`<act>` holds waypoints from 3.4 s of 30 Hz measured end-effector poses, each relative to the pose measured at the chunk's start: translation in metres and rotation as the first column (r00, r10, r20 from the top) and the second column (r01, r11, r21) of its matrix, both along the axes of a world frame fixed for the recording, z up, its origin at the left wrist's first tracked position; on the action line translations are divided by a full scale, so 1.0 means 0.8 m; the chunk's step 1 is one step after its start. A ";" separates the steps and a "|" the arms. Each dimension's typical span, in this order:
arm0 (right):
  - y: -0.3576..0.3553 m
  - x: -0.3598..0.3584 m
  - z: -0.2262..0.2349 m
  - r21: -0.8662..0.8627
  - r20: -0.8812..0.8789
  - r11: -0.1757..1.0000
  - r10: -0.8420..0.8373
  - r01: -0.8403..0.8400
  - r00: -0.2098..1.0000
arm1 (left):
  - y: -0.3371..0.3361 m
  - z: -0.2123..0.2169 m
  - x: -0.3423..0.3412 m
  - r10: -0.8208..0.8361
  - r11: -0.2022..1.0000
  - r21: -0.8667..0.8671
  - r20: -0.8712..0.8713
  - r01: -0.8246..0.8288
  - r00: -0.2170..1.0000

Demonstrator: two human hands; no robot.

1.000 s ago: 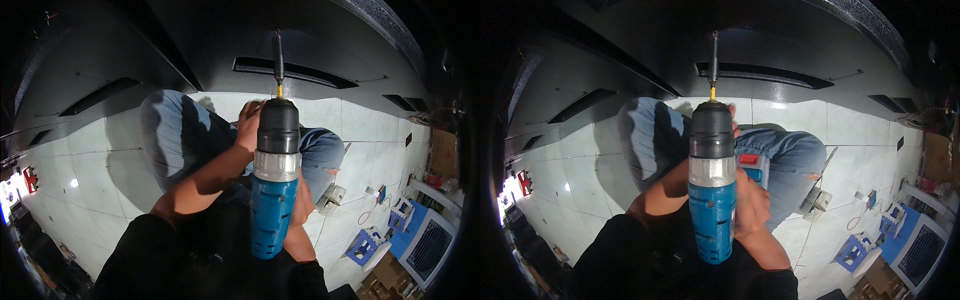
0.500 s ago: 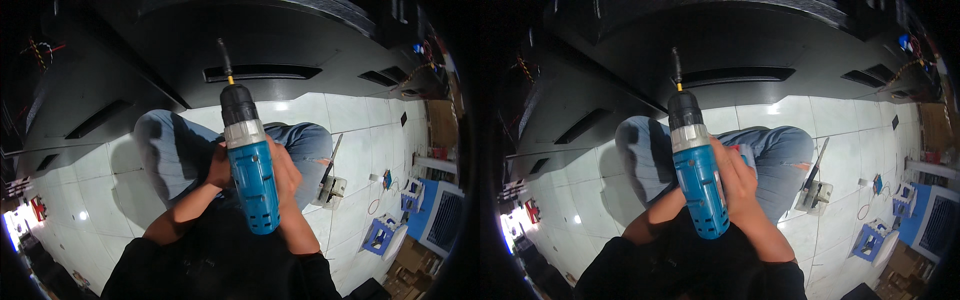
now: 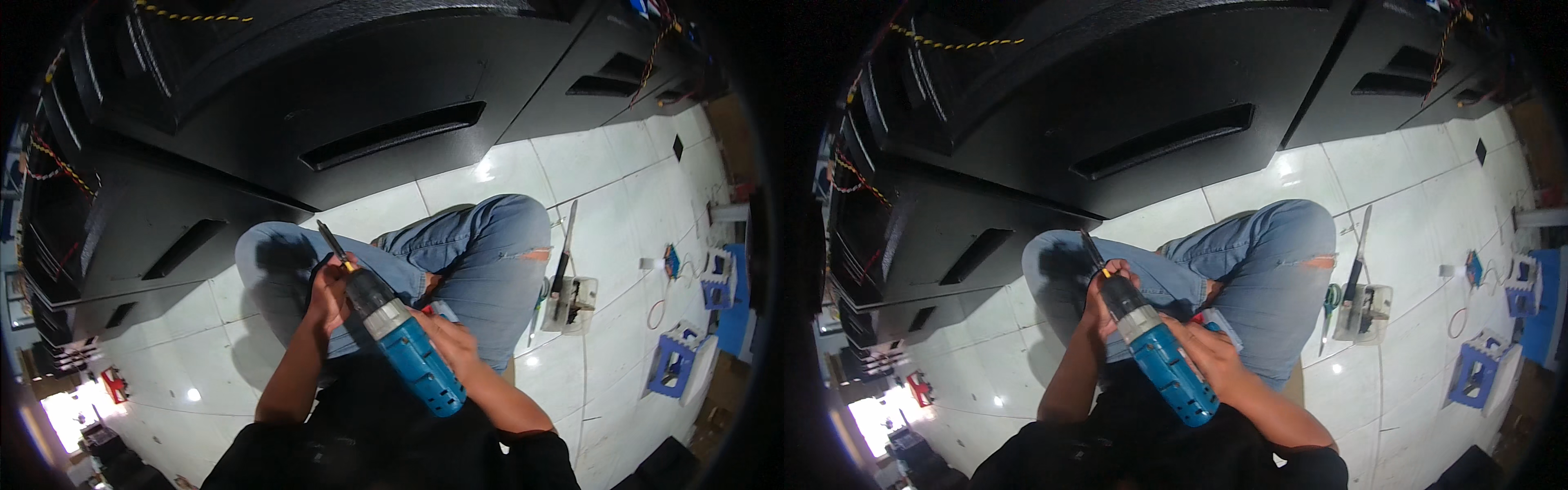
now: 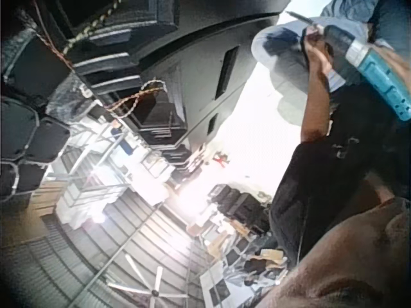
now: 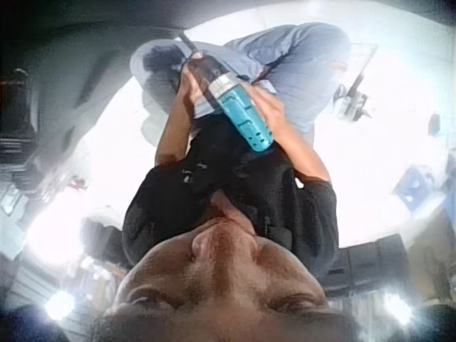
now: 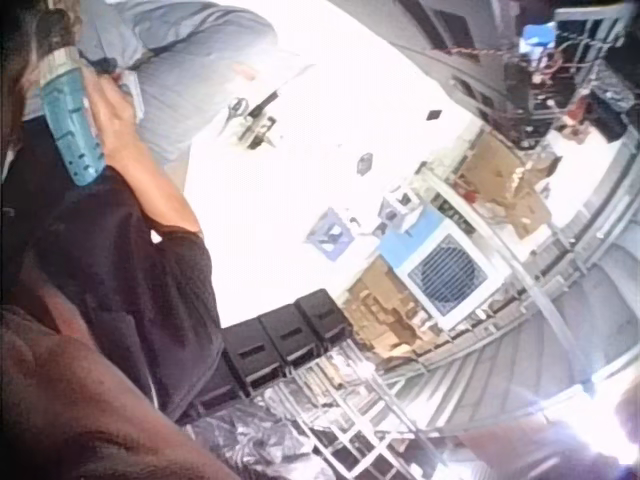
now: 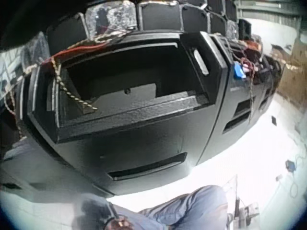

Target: The person sits on the floor and assembles a large black speaker. They cut a piece of white foam with a knife, insert it into the speaker, and then use a power drill to secure the speaker's cover with screws.

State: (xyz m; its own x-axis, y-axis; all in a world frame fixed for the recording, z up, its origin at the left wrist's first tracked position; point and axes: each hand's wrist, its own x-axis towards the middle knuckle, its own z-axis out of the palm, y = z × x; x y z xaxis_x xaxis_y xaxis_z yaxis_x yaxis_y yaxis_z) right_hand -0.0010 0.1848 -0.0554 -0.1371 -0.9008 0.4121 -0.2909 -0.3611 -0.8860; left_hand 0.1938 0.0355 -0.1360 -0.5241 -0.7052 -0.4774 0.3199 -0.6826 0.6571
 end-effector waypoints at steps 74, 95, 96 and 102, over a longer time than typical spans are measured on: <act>-0.094 0.024 -0.012 -0.084 -0.553 0.989 -0.150 0.125 0.819 | -0.188 0.095 -0.066 0.050 0.908 -0.417 0.016 -0.039 0.999; -0.079 0.035 -0.055 -0.025 -0.606 0.958 -0.241 0.285 0.758 | 0.026 0.092 -0.051 -0.025 0.983 -0.181 -0.342 -0.040 0.939; -0.080 0.035 -0.057 -0.031 -0.608 0.959 -0.241 0.280 0.756 | 0.025 0.093 -0.050 -0.020 0.981 -0.188 -0.326 -0.045 0.945; -0.088 0.041 -0.050 -0.088 -0.587 0.953 -0.285 0.290 0.758 | 0.022 0.094 -0.052 0.050 0.983 -0.151 -0.325 -0.104 0.944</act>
State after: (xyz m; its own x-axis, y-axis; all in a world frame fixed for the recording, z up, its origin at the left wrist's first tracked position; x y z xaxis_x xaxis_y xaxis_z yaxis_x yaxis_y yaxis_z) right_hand 0.0317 0.1140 -0.0953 -0.1242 -0.8622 0.4912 -0.8431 -0.1694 -0.5104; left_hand 0.1526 0.0528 -0.0607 -0.5705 -0.8038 -0.1688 0.5781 -0.5390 0.6126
